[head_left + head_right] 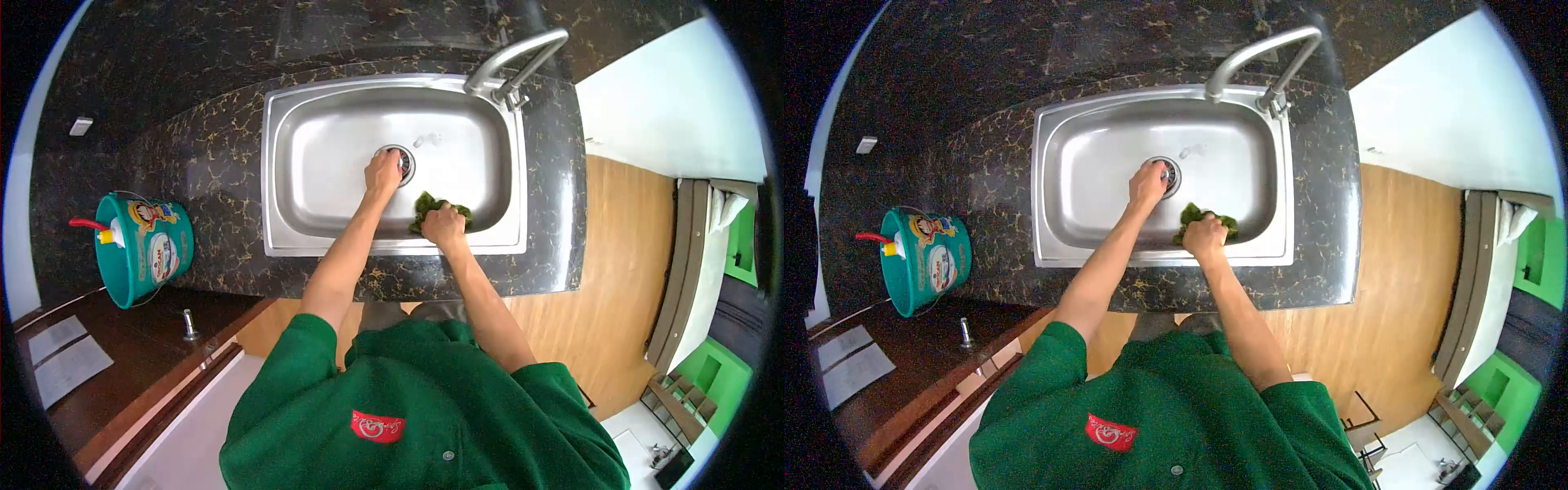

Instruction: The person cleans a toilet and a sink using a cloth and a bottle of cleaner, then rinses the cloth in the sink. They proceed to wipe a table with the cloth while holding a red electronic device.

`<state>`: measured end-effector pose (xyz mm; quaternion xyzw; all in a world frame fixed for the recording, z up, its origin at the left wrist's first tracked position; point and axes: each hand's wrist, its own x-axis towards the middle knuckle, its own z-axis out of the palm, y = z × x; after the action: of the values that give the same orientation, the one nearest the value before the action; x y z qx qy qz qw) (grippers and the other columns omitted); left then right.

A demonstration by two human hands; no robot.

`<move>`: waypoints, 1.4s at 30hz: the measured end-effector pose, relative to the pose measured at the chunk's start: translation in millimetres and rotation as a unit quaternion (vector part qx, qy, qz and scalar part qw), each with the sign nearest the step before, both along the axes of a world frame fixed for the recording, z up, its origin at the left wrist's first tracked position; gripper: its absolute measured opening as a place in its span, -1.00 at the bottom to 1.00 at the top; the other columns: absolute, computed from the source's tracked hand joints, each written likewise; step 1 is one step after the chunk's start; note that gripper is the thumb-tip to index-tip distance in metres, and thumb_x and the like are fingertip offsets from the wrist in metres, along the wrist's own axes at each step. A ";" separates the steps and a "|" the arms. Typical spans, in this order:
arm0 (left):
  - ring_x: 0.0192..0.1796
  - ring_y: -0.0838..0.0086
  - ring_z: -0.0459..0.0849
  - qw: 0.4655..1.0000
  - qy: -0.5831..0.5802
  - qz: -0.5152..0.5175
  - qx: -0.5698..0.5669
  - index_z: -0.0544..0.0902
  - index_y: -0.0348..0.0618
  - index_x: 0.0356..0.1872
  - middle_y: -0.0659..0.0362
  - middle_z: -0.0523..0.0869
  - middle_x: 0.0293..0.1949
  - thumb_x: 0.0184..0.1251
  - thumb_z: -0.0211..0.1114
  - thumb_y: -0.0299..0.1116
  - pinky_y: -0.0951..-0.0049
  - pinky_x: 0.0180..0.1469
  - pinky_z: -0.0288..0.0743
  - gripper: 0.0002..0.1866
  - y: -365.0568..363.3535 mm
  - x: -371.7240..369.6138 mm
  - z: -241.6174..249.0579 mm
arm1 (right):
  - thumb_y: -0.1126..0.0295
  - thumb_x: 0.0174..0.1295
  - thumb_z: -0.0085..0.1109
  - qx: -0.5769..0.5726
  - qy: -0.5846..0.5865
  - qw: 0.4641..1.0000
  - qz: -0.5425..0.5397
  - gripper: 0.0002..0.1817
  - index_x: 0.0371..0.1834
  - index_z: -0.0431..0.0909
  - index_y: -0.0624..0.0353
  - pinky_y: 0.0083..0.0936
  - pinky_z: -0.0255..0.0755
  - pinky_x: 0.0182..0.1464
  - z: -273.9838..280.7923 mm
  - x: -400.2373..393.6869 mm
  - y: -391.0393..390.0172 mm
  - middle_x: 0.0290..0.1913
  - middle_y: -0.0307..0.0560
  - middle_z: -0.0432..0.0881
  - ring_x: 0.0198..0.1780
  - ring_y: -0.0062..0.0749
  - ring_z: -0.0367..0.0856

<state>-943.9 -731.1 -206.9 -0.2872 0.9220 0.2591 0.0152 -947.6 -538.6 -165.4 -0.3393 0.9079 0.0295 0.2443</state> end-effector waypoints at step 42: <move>-0.22 0.13 0.72 0.988 0.036 -0.039 0.145 0.66 -0.28 -0.08 -0.08 0.70 -0.18 0.21 0.33 -0.50 0.20 -0.10 0.58 -0.75 -40.4 205.2 94.2 | 0.15 0.30 0.08 -0.178 0.026 0.982 0.060 -0.68 0.00 0.66 0.01 -0.16 0.38 0.18 42.5 130.8 -100.4 -0.04 -0.03 0.67 0.05 -0.09 0.61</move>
<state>-738.7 -771.5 -112.8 -0.2359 0.8852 0.3995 0.0339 -816.7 -639.0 -122.9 -0.4300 0.8829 -0.1088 0.1542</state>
